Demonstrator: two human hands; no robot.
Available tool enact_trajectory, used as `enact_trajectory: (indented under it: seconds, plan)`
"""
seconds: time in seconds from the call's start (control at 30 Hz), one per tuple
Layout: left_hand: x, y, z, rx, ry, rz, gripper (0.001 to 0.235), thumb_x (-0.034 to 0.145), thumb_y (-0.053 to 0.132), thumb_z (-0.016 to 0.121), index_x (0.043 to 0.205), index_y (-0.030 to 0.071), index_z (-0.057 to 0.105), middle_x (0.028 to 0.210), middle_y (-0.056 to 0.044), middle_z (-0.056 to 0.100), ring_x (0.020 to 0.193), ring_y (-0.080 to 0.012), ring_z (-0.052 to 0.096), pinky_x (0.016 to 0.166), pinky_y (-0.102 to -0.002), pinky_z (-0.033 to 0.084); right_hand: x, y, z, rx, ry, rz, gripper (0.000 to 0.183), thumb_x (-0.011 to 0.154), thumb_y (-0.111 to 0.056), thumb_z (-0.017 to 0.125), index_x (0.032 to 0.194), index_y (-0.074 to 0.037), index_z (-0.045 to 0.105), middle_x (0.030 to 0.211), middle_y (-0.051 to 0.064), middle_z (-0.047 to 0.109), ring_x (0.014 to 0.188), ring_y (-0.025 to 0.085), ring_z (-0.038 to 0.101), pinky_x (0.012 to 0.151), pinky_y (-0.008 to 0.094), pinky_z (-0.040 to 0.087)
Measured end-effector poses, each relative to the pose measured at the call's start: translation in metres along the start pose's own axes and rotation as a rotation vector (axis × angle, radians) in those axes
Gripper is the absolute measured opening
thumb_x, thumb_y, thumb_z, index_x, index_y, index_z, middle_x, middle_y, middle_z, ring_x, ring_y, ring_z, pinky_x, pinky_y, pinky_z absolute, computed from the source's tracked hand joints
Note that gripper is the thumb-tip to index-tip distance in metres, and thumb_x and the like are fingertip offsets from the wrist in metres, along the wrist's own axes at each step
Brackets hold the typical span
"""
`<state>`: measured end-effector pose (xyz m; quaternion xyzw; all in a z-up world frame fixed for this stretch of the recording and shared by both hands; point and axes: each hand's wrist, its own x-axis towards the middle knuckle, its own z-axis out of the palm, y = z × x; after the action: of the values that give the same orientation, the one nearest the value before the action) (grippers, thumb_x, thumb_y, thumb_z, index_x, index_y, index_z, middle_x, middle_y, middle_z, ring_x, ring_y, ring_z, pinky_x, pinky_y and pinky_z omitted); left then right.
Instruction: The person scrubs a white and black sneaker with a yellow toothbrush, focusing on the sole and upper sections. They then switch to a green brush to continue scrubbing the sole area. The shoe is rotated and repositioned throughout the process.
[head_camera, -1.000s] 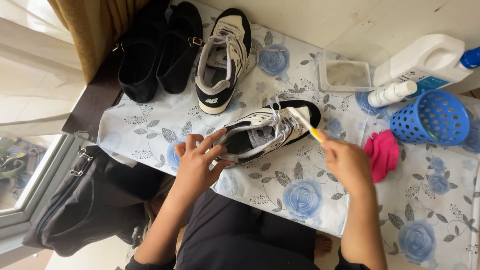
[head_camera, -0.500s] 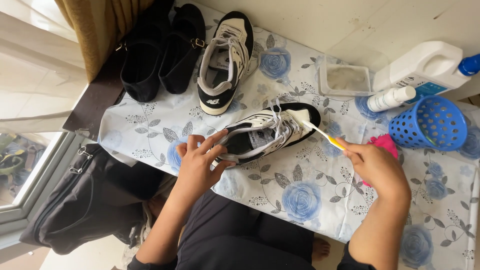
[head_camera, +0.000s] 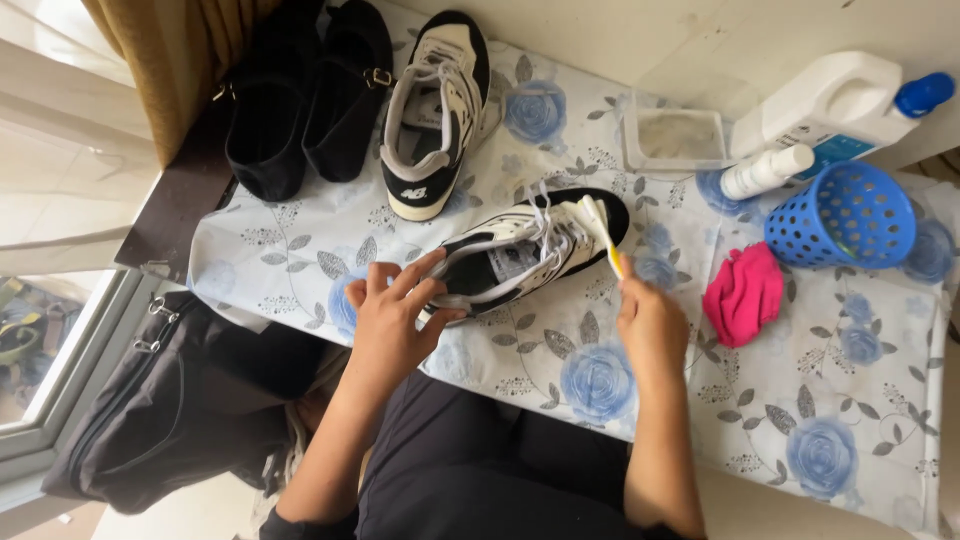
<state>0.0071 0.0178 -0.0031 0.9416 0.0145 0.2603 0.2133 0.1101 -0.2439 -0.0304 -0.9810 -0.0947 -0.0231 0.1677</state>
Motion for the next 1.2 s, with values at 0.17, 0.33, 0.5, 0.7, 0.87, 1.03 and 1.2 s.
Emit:
enact_trajectory:
  seconds: [0.17, 0.33, 0.5, 0.7, 0.87, 1.03, 1.2]
  plan:
    - [-0.005, -0.002, 0.008, 0.000, 0.061, 0.000, 0.024, 0.068, 0.032, 0.072, 0.075, 0.017, 0.054, 0.111, 0.007, 0.059, 0.081, -0.0202, 0.042, 0.067, -0.036, 0.026, -0.067, -0.018, 0.022, 0.294, 0.171, 0.043, 0.025, 0.083, 0.002, 0.051, 0.104, -0.002, 0.062, 0.109, 0.014, 0.061, 0.087, 0.036, 0.062, 0.074, 0.045, 0.052]
    - [-0.014, 0.005, 0.022, -0.004, 0.110, 0.028, 0.025, 0.067, 0.033, 0.073, 0.074, 0.019, 0.054, 0.110, 0.008, 0.060, 0.080, -0.0180, 0.043, 0.066, -0.034, 0.025, -0.060, -0.002, 0.053, 0.290, 0.392, -0.049, 0.033, 0.084, 0.003, 0.056, 0.116, -0.002, 0.060, 0.096, 0.020, 0.064, 0.081, 0.032, 0.063, 0.071, 0.040, 0.053]
    - [-0.015, 0.028, 0.030, 0.000, 0.217, 0.043, 0.029, 0.074, 0.030, 0.073, 0.070, 0.015, 0.048, 0.104, 0.006, 0.063, 0.074, -0.0198, 0.046, 0.065, -0.035, 0.027, -0.106, -0.037, 0.086, 0.487, 0.158, -0.069, 0.057, 0.081, 0.007, 0.042, 0.136, 0.000, 0.028, 0.086, 0.013, 0.061, 0.075, 0.025, 0.062, 0.066, 0.031, 0.053]
    - [-0.020, 0.044, 0.041, 0.058, 0.227, -0.007, 0.026, 0.077, 0.035, 0.068, 0.073, 0.014, 0.053, 0.106, 0.002, 0.063, 0.079, -0.0240, 0.049, 0.063, -0.036, 0.030, -0.067, -0.045, 0.079, 0.666, 0.150, -0.061, 0.054, 0.086, 0.005, 0.039, 0.138, -0.002, 0.024, 0.096, 0.020, 0.063, 0.080, 0.027, 0.065, 0.071, 0.029, 0.051]
    - [-0.026, 0.047, 0.046, 0.041, 0.254, 0.003, 0.023, 0.078, 0.032, 0.067, 0.075, 0.015, 0.052, 0.112, 0.002, 0.061, 0.074, -0.0218, 0.046, 0.062, -0.035, 0.030, -0.109, -0.068, 0.075, 0.744, 0.174, -0.168, 0.051, 0.085, 0.004, 0.036, 0.136, 0.002, 0.026, 0.124, 0.025, 0.050, 0.110, 0.031, 0.054, 0.090, 0.030, 0.039]
    - [-0.023, 0.052, 0.044, -0.036, 0.320, 0.002, 0.026, 0.069, 0.027, 0.076, 0.070, 0.012, 0.055, 0.103, -0.002, 0.064, 0.070, -0.0203, 0.046, 0.063, -0.031, 0.027, -0.063, -0.053, 0.067, 0.634, 0.224, -0.111, 0.045, 0.088, 0.003, 0.039, 0.133, 0.007, 0.033, 0.099, 0.031, 0.058, 0.084, 0.034, 0.063, 0.072, 0.040, 0.052]
    - [-0.027, 0.050, 0.049, -0.019, 0.308, -0.026, 0.025, 0.070, 0.029, 0.074, 0.071, 0.013, 0.055, 0.104, -0.001, 0.064, 0.070, -0.0197, 0.045, 0.063, -0.031, 0.026, -0.136, -0.086, 0.042, 0.700, 0.090, -0.103, 0.049, 0.087, 0.000, 0.039, 0.136, 0.001, 0.031, 0.119, 0.027, 0.051, 0.106, 0.034, 0.054, 0.084, 0.039, 0.046]
